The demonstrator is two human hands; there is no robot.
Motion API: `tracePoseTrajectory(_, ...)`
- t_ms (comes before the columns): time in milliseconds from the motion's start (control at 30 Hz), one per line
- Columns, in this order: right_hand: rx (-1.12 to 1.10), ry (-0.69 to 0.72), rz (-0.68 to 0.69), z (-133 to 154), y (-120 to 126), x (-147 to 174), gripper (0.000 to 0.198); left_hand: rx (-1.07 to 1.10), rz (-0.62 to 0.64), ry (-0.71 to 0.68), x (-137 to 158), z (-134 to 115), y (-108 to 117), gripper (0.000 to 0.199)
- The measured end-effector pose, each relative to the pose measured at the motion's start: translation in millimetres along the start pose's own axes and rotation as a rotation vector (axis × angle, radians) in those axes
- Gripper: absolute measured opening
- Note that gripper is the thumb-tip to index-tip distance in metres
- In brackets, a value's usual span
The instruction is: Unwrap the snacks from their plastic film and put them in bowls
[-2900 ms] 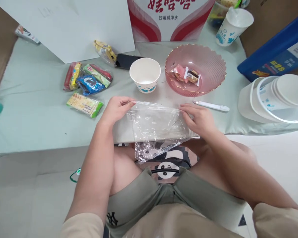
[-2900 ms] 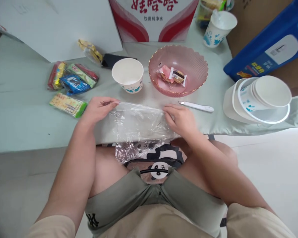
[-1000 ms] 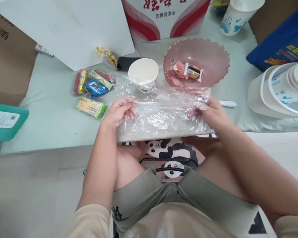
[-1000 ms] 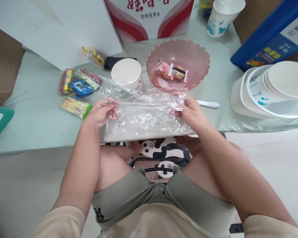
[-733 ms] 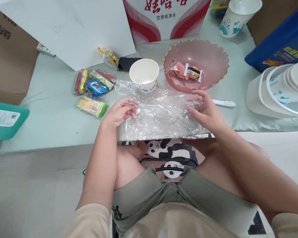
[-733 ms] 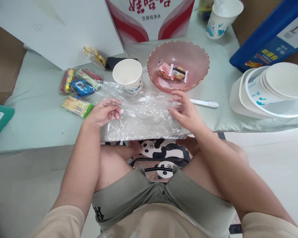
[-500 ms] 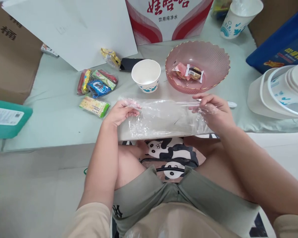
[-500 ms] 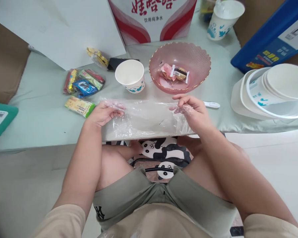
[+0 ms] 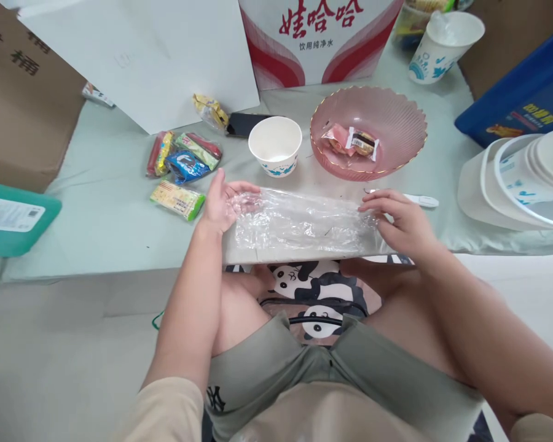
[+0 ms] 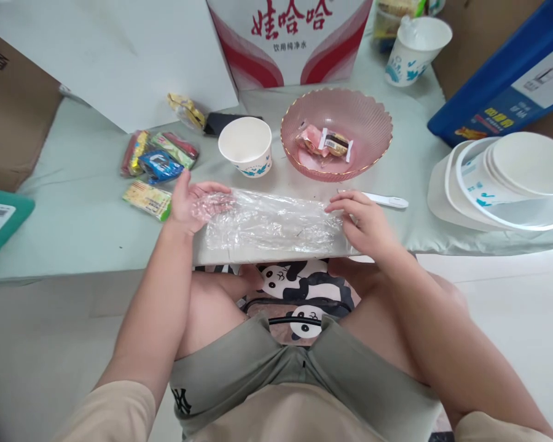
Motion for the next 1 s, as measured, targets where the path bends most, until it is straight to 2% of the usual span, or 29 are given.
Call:
tracePoseTrajectory(100, 0.006, 0.051, -0.126, 13, 13, 5, 0.035, -0.05, 0.041, -0.012, 4, -3, 2, 0.027)
tracePoseTrajectory(233, -0.131, 0.048, -0.257, 26, 20, 5, 0.015, -0.139, 0.236, 0.044, 13, 2, -8, 0.053)
tracePoseTrajectory(300, -0.196, 0.024, -0.232, 31, 13, -2, 0.007, -0.144, 0.328, 0.056, 16, 3, -14, 0.06)
tracePoseTrajectory(400, -0.267, 0.0, -0.046, 41, -13, -20, 0.014, -0.142, 0.443, 0.088, 23, 3, -26, 0.06)
tracePoseTrajectory(500, -0.35, 0.004, 0.2, 52, -44, -37, 0.04, -0.172, 0.547, 0.151, 33, 2, -39, 0.058)
tracePoseTrajectory(567, -0.406, -0.043, 0.4, 57, -65, -41, 0.053, -0.214, 0.592, 0.203, 39, 1, -47, 0.059)
tracePoseTrajectory(633, -0.405, -0.129, 0.63, 59, -83, -38, 0.044, -0.233, 0.562, 0.194, 40, -4, -49, 0.064)
tracePoseTrajectory(700, -0.379, -0.218, 0.776, 58, -92, -31, 0.024, -0.178, 0.386, 0.051, 33, -17, -43, 0.072)
tracePoseTrajectory(767, -0.393, -0.291, 0.721, 56, -89, -29, 0.02, -0.062, 0.116, -0.155, 27, -31, -29, 0.07)
tracePoseTrajectory(833, -0.438, -0.352, 0.524, 51, -78, -30, 0.023, 0.066, -0.064, -0.269, 25, -33, -19, 0.054)
tracePoseTrajectory(900, -0.48, -0.396, 0.33, 45, -66, -29, 0.029, 0.164, -0.033, -0.214, 24, -21, -26, 0.044)
tracePoseTrajectory(1000, -0.56, -0.42, 0.189, 39, -56, -25, 0.038, 0.254, 0.194, 0.012, 27, 11, -59, 0.057)
Point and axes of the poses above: each hand's wrist, its own x-axis away from the middle knuckle, its own y-axis out of the back of the hand, z = x × y, the point moved 6 cm from there along -x, towards the middle knuckle, and after that the axes turned 1 degree about y, right-handed, at the moved point
